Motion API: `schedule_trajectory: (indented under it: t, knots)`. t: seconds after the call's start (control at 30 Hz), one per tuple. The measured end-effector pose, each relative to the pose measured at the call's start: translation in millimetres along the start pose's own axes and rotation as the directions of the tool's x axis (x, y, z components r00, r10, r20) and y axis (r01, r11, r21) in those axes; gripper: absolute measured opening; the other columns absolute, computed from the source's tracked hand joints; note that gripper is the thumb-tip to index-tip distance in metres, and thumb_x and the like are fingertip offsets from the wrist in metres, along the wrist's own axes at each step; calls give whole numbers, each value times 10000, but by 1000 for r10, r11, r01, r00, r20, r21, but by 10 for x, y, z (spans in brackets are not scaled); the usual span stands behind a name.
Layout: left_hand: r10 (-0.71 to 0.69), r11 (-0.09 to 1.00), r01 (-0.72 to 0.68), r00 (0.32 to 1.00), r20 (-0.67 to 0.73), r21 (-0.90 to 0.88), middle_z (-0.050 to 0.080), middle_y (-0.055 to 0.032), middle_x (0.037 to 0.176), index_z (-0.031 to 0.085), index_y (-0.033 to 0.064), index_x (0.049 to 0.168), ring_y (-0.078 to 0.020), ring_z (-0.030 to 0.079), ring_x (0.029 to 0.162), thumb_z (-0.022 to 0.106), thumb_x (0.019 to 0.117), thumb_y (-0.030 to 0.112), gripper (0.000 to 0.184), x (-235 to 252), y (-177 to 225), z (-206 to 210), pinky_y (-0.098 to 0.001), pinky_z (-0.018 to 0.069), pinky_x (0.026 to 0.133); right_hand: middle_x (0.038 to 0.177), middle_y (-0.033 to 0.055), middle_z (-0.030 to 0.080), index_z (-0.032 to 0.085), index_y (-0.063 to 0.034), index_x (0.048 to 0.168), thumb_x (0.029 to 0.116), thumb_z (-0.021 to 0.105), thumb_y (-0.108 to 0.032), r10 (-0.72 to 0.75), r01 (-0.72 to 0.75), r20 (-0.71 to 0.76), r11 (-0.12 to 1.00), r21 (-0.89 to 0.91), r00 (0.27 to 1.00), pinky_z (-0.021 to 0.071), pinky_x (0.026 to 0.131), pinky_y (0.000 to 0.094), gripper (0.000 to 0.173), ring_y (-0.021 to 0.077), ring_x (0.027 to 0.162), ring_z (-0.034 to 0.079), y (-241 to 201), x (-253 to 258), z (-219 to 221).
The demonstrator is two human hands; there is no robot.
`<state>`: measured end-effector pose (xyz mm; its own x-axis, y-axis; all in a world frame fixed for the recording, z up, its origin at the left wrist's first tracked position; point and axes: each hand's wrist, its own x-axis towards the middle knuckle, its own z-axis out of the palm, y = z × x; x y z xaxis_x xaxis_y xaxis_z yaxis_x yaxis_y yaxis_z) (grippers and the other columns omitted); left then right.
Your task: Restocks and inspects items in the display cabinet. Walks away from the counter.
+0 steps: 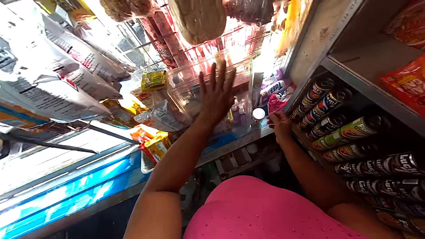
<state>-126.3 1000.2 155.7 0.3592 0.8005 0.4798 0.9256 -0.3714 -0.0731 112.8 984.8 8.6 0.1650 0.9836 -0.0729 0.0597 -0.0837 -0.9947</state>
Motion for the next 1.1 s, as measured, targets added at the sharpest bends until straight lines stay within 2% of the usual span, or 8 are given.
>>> schedule_trajectory:
  t: [0.1, 0.3, 0.57, 0.77, 0.9, 0.97, 1.03, 1.1]
  knots:
    - [-213, 975, 203, 969, 125, 86, 292, -262, 1641, 272, 57, 1618, -484, 222, 1530, 740, 915, 407, 914, 248, -137, 18, -747, 90, 1174, 1265, 220, 638, 565, 41, 1314, 1018, 640, -184, -154, 163, 61, 970, -181, 986, 542, 933, 464, 379, 289, 1079, 657, 34, 236, -143]
    - [-285, 956, 265, 942, 175, 128, 484, -226, 1518, 434, 44, 1527, -455, 429, 1416, 727, 932, 408, 757, 306, -165, 18, -720, 185, 1156, 1512, 242, 504, 422, -20, 1543, 945, 744, -379, -159, 346, 400, 820, -456, 903, 367, 1156, 609, 768, 414, 1403, 481, -282, 726, 105]
    - [-322, 942, 295, 929, 182, 159, 509, -179, 1515, 483, 82, 1504, -404, 453, 1413, 708, 946, 409, 685, 315, -133, 4, -689, 213, 1156, 1300, 216, 675, 661, -21, 1330, 993, 692, -313, -210, 332, 325, 860, -387, 922, 438, 1079, 605, 446, 379, 1250, 622, -277, 900, 547]
    - [-279, 958, 271, 957, 82, 98, 411, -203, 1595, 407, 111, 1569, -422, 348, 1494, 752, 898, 404, 809, 193, -111, 67, -710, 153, 1186, 1353, 234, 637, 541, -5, 1449, 1035, 628, -314, -219, 323, 305, 880, -349, 927, 480, 1066, 549, 524, 363, 1232, 638, -165, 820, 608]
    - [-79, 996, 70, 980, -180, -59, 397, -170, 1616, 564, 173, 1467, -395, 287, 1530, 671, 942, 351, 564, -772, 197, 205, -676, 171, 1216, 1514, 254, 479, 452, -4, 1510, 1014, 636, -335, -401, 465, 246, 827, -317, 882, 483, 1086, 495, 625, 364, 1349, 533, 15, 629, 515]
    - [-80, 987, 68, 994, -78, -149, 445, -114, 1599, 585, 214, 1445, -351, 332, 1521, 618, 992, 325, 467, -1710, 431, 346, -644, 237, 1214, 1538, 335, 404, 482, 105, 1437, 1000, 626, -276, -565, 609, 230, 710, -353, 792, 399, 1169, 497, 598, 445, 1445, 403, 150, 346, 432]
    - [-225, 948, 251, 963, 147, -196, 451, -126, 1594, 576, 204, 1464, -372, 371, 1499, 719, 936, 282, 553, -2843, 692, 379, -638, 298, 1188, 1524, 418, 351, 507, 172, 1368, 962, 634, -251, -632, 722, 349, 597, -350, 692, 328, 1204, 555, 600, 547, 1448, 337, 301, -105, 393]
    - [-491, 794, 579, 790, 366, -185, 398, -194, 1613, 573, 153, 1473, -442, 335, 1502, 731, 938, 214, 562, -3995, 1084, 258, -663, 297, 1174, 1525, 451, 316, 525, 175, 1349, 957, 623, -318, -578, 810, 583, 515, -282, 571, 312, 1190, 627, 637, 608, 1429, 323, 556, -642, 386]
